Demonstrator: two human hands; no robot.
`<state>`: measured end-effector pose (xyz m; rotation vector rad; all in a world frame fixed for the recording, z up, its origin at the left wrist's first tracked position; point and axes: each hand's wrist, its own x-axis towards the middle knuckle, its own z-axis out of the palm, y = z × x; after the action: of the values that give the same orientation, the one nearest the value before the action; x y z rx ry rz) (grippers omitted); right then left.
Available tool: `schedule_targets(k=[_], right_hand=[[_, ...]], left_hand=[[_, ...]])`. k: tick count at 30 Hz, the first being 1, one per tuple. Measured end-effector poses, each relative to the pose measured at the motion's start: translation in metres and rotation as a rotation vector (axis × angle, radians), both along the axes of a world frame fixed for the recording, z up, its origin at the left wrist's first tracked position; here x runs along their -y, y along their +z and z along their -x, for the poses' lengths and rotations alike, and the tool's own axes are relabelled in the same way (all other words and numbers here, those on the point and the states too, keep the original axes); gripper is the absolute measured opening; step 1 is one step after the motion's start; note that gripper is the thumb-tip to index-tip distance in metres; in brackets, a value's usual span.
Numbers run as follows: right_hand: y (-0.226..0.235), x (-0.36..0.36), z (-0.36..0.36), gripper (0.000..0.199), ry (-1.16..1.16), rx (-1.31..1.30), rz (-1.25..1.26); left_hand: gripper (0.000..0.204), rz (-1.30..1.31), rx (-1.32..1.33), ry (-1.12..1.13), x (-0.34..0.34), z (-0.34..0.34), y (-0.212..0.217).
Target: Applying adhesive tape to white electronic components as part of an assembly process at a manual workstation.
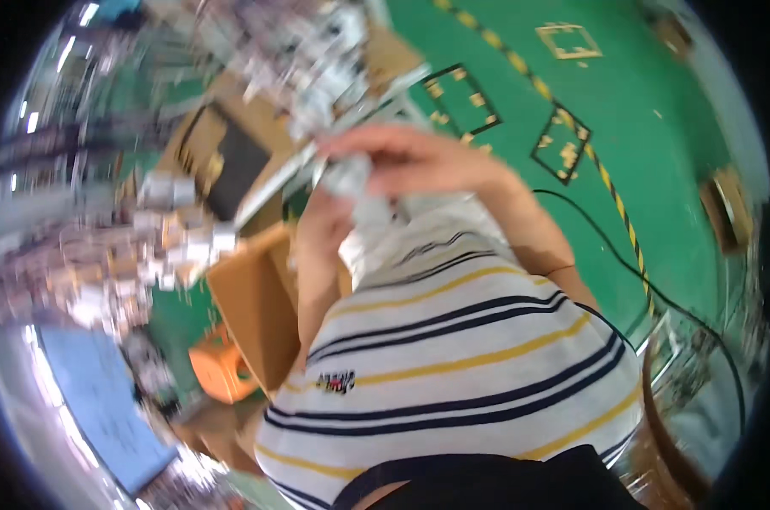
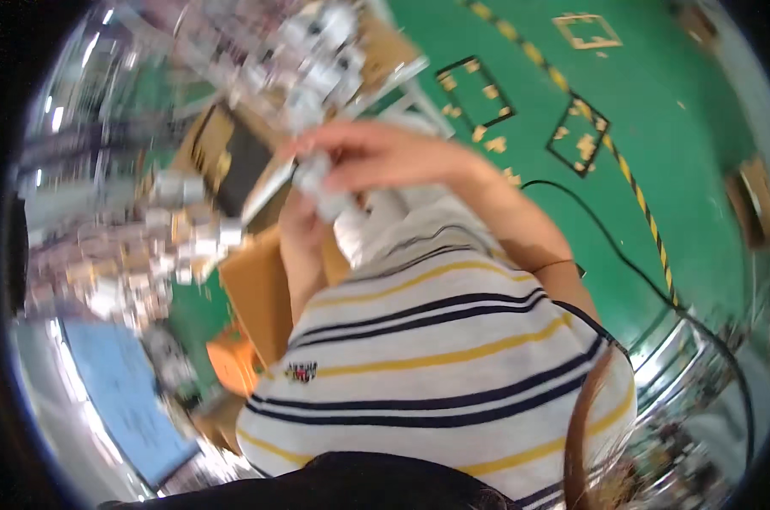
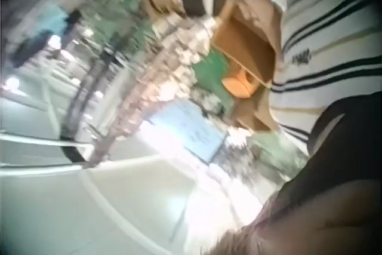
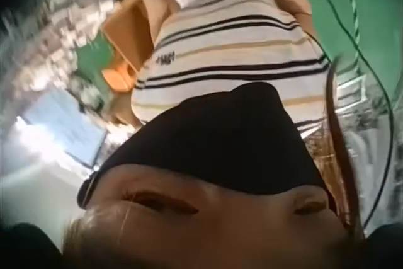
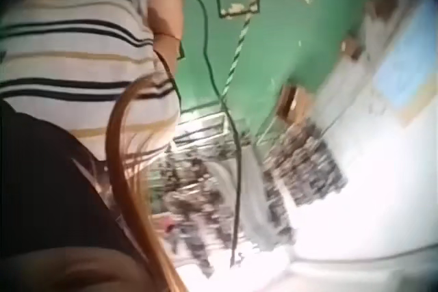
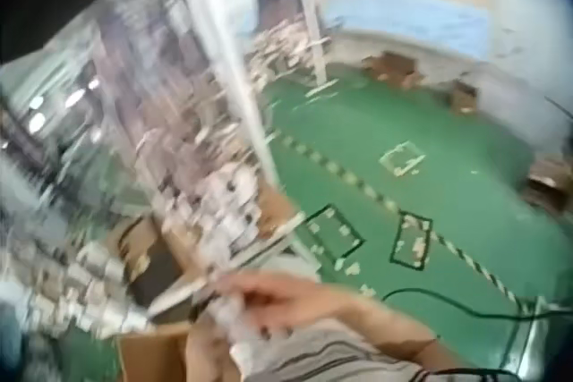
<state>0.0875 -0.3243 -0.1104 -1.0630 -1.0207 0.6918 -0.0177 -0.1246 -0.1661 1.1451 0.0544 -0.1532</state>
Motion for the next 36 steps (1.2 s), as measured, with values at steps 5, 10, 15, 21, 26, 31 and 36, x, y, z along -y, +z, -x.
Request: schedule_targets(k=[5, 10, 15, 21, 26, 31, 36], right_hand=[[0.005, 0.011, -0.008, 0.035, -0.748, -0.008, -0.100], [0.007, 0.018, -0.004, 0.037, -0.506, -0.234, -0.005], [0.005, 0.022, -0.010, 0.042, -0.200, -0.443, 0.069], [0.036, 0.024, -0.004, 0.058, -0.293, -0.085, 0.162], [0.038, 0.004, 0.001, 0.047, -0.388, 0.304, 0.233], [0.047, -0.008, 0.000, 0.051, -0.279, 0.345, 0.208], [0.055, -0.014, -0.013, 0.046, -0.100, 0.433, 0.132]], left_hand=[[0.065, -0.318, 0.210, 0.108, 0.033, -0.017, 0.052], [0.067, 0.369, 0.089, -0.126, 0.036, -0.010, 0.044], [0.060, 0.595, -0.157, 0.037, 0.041, 0.007, 0.052], [0.053, -0.020, 0.037, 0.266, 0.036, 0.023, 0.102], [0.053, -0.586, 0.184, 0.411, 0.047, 0.024, 0.081], [0.058, -0.721, 0.228, 0.449, 0.049, 0.023, 0.079], [0.054, -0.760, 0.232, 0.482, 0.051, 0.025, 0.078]])
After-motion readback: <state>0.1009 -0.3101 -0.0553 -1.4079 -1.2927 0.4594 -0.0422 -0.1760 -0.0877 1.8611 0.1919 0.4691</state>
